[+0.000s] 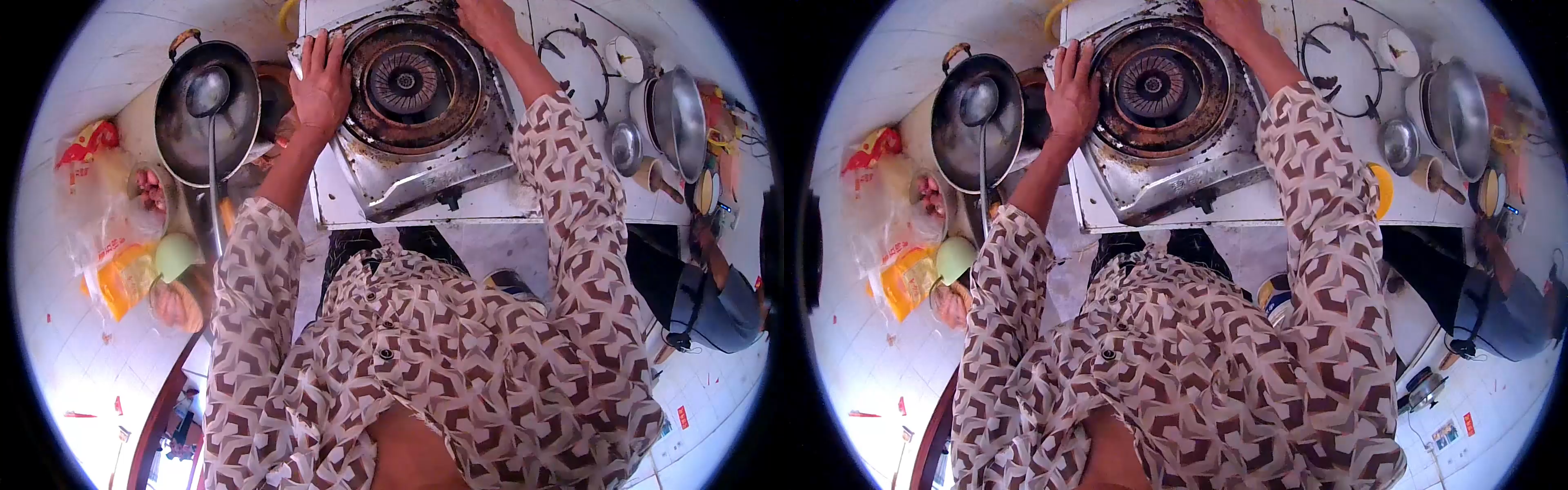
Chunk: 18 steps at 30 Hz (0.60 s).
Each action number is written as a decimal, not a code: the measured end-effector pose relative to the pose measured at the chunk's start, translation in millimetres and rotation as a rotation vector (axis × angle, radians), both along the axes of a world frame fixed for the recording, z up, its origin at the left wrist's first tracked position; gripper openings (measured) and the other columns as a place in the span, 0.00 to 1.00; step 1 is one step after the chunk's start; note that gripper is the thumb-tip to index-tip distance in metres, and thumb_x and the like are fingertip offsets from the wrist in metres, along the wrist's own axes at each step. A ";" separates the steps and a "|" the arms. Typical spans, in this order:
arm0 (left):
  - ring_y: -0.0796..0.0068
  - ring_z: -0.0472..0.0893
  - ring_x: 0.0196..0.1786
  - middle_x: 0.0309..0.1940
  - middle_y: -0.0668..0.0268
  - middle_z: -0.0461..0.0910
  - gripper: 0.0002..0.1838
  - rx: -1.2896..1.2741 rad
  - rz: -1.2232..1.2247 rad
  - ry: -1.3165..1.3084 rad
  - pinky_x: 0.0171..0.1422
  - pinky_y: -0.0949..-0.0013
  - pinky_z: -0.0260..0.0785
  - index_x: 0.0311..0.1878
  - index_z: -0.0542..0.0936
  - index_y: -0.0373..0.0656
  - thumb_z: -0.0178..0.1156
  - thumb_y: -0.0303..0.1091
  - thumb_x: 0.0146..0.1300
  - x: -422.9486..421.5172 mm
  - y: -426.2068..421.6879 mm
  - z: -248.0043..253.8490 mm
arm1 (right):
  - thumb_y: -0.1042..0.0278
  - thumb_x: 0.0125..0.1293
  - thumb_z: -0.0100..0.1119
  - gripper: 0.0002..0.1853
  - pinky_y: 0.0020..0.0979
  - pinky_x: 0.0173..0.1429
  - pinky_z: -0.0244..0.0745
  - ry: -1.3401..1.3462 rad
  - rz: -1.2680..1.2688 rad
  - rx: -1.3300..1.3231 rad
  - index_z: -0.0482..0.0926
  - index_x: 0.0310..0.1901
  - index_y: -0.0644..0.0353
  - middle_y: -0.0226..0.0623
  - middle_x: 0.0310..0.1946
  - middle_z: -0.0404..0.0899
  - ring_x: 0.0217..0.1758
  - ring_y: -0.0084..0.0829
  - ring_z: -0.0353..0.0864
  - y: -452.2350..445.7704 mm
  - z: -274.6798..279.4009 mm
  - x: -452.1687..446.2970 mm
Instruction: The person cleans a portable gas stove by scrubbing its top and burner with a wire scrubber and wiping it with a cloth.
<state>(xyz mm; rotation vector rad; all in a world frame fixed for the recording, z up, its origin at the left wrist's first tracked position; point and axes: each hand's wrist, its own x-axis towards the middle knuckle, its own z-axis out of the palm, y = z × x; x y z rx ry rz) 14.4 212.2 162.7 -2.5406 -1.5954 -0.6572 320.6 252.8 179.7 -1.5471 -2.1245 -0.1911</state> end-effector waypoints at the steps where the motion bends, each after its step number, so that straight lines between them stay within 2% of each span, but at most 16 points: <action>1: 0.56 0.61 0.75 0.72 0.63 0.63 0.29 -0.005 -0.001 -0.003 0.63 0.36 0.64 0.69 0.68 0.55 0.59 0.38 0.63 -0.6 -0.2 -1.0 | 0.74 0.62 0.55 0.10 0.47 0.55 0.73 0.010 -0.026 0.001 0.82 0.44 0.61 0.46 0.45 0.75 0.52 0.50 0.71 -5.9 2.8 -3.1; 4: 0.56 0.61 0.75 0.72 0.63 0.63 0.30 -0.003 0.009 0.001 0.63 0.36 0.65 0.69 0.68 0.55 0.60 0.38 0.63 1.8 2.5 -2.3 | 0.78 0.55 0.63 0.22 0.41 0.58 0.75 -0.024 -0.010 -0.182 0.76 0.53 0.53 0.35 0.50 0.72 0.58 0.42 0.71 -63.8 4.7 11.4; 9: 0.56 0.62 0.75 0.72 0.64 0.64 0.30 0.005 -0.002 -0.029 0.62 0.35 0.64 0.69 0.68 0.56 0.60 0.39 0.63 0.8 1.4 -3.3 | 0.78 0.56 0.63 0.21 0.40 0.59 0.73 0.005 -0.030 -0.441 0.76 0.52 0.55 0.36 0.49 0.73 0.56 0.43 0.72 -149.5 32.9 21.4; 12: 0.56 0.61 0.75 0.73 0.65 0.63 0.30 0.002 0.017 0.015 0.62 0.33 0.64 0.69 0.68 0.57 0.60 0.38 0.62 1.0 0.7 -4.9 | 0.73 0.59 0.62 0.17 0.39 0.58 0.75 0.053 -0.030 -0.629 0.79 0.52 0.55 0.36 0.49 0.74 0.57 0.42 0.73 -164.4 43.1 35.3; 15: 0.57 0.59 0.76 0.73 0.65 0.61 0.30 -0.023 0.003 0.011 0.62 0.33 0.64 0.70 0.68 0.58 0.59 0.38 0.63 -0.8 3.4 -8.6 | 0.70 0.60 0.64 0.20 0.38 0.62 0.71 0.417 -0.120 -0.516 0.78 0.55 0.56 0.40 0.53 0.73 0.60 0.43 0.72 -167.7 44.0 42.6; 16: 0.57 0.58 0.77 0.74 0.65 0.60 0.29 -0.045 0.003 0.000 0.63 0.33 0.64 0.70 0.68 0.58 0.58 0.39 0.64 -0.6 3.3 -8.2 | 0.69 0.61 0.64 0.23 0.36 0.66 0.67 0.478 -0.216 -0.497 0.77 0.60 0.53 0.43 0.58 0.71 0.62 0.43 0.71 -172.7 39.5 36.6; 18: 0.57 0.58 0.77 0.74 0.65 0.60 0.29 -0.037 -0.002 0.014 0.63 0.33 0.63 0.70 0.68 0.58 0.58 0.39 0.64 -2.4 3.2 -11.1 | 0.68 0.61 0.64 0.24 0.35 0.67 0.66 0.634 -0.255 -0.420 0.77 0.61 0.51 0.42 0.58 0.71 0.62 0.42 0.71 -188.8 12.0 28.6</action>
